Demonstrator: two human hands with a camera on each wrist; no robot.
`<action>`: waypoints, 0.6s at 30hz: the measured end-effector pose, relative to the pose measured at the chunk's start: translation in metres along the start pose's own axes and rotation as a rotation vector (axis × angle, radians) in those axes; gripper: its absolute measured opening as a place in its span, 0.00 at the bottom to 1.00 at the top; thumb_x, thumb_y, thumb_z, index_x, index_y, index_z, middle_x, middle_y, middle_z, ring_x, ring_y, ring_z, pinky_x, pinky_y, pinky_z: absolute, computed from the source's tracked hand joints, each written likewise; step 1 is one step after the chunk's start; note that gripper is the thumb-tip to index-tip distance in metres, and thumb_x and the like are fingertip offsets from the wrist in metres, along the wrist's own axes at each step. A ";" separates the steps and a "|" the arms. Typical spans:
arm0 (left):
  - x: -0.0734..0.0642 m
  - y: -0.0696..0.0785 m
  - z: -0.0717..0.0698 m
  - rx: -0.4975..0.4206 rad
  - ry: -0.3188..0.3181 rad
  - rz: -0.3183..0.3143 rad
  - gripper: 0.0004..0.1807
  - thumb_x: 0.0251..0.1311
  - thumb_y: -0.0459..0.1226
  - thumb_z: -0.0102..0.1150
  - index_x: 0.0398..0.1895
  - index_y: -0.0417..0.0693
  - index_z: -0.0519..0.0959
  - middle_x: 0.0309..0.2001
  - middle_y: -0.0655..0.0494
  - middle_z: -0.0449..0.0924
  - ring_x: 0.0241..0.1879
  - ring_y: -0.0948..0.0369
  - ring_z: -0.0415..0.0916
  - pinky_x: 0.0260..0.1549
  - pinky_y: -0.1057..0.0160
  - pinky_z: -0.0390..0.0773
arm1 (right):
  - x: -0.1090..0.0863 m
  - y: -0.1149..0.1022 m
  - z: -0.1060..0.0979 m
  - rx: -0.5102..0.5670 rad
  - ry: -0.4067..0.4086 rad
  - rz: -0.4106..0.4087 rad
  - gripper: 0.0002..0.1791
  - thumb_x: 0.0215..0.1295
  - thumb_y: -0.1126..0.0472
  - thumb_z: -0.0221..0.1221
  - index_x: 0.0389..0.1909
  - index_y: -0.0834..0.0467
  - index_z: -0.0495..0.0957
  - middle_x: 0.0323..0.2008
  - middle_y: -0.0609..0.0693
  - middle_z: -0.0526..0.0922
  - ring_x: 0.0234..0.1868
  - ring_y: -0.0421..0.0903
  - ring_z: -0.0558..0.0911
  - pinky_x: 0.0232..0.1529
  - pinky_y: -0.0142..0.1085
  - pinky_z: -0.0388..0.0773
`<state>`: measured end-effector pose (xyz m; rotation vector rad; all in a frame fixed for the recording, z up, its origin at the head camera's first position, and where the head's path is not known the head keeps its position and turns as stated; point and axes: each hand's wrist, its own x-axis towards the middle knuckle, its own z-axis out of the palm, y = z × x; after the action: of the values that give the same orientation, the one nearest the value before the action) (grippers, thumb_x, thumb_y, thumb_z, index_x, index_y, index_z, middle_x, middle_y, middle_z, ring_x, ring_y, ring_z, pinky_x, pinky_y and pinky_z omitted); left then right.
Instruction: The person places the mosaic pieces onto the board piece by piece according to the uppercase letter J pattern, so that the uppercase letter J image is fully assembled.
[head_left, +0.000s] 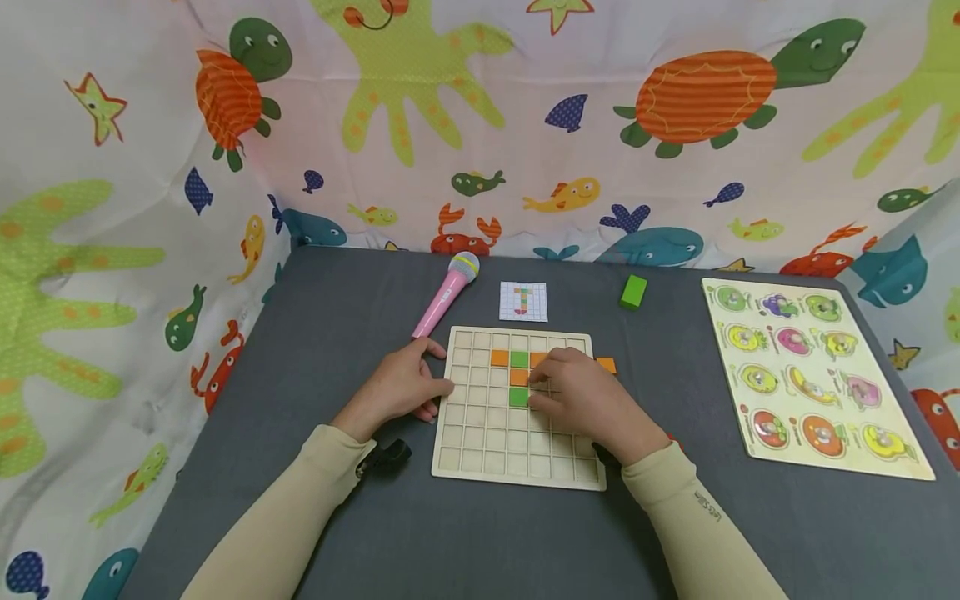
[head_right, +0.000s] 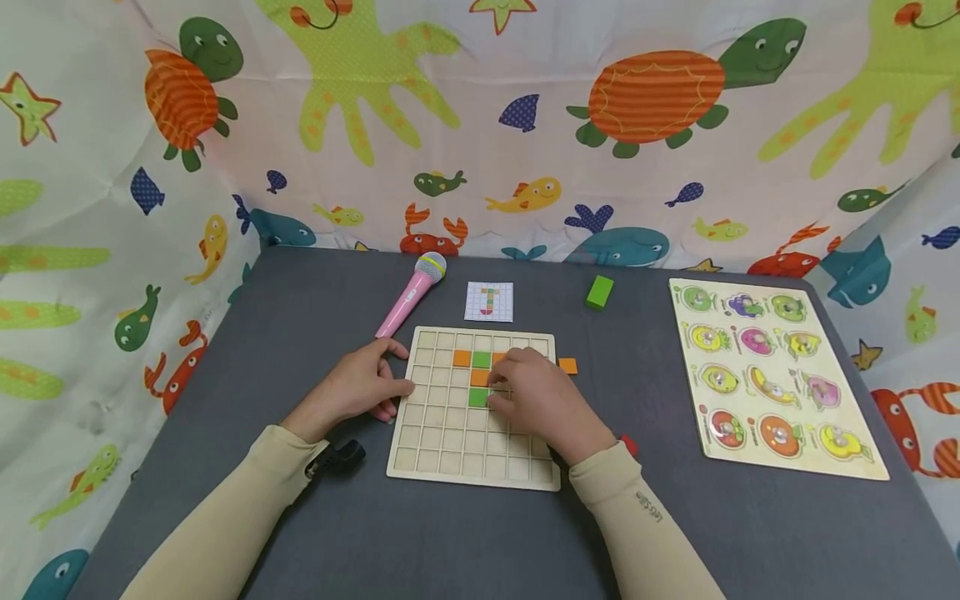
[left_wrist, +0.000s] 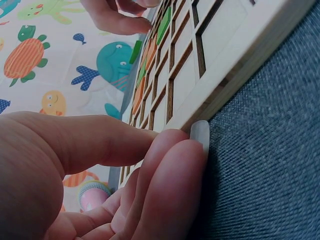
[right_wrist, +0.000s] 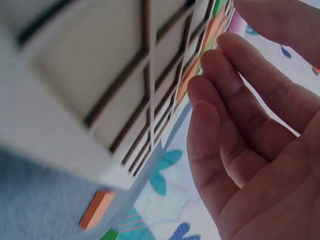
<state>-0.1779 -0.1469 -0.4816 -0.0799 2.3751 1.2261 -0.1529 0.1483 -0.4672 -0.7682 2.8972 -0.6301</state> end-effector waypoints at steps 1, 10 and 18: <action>0.000 0.001 0.000 0.000 0.002 -0.003 0.28 0.63 0.38 0.74 0.65 0.51 0.74 0.29 0.46 0.84 0.19 0.55 0.86 0.21 0.59 0.88 | -0.001 0.003 -0.002 0.002 0.003 0.016 0.11 0.67 0.57 0.73 0.46 0.57 0.90 0.46 0.49 0.88 0.51 0.50 0.85 0.56 0.49 0.86; -0.001 0.003 0.002 0.011 0.010 -0.034 0.28 0.63 0.39 0.75 0.64 0.53 0.74 0.30 0.46 0.84 0.19 0.55 0.86 0.21 0.60 0.88 | -0.018 0.045 -0.023 0.010 0.041 0.179 0.16 0.67 0.56 0.74 0.52 0.58 0.89 0.47 0.54 0.87 0.48 0.53 0.83 0.55 0.54 0.86; -0.001 0.002 0.002 0.008 0.019 -0.032 0.29 0.62 0.39 0.76 0.64 0.53 0.74 0.30 0.46 0.84 0.19 0.55 0.86 0.21 0.60 0.88 | -0.031 0.078 -0.029 0.037 0.062 0.263 0.19 0.69 0.56 0.73 0.57 0.58 0.88 0.50 0.56 0.86 0.53 0.56 0.83 0.60 0.59 0.84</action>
<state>-0.1771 -0.1443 -0.4807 -0.1269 2.3855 1.2065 -0.1673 0.2360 -0.4734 -0.3586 2.9593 -0.6851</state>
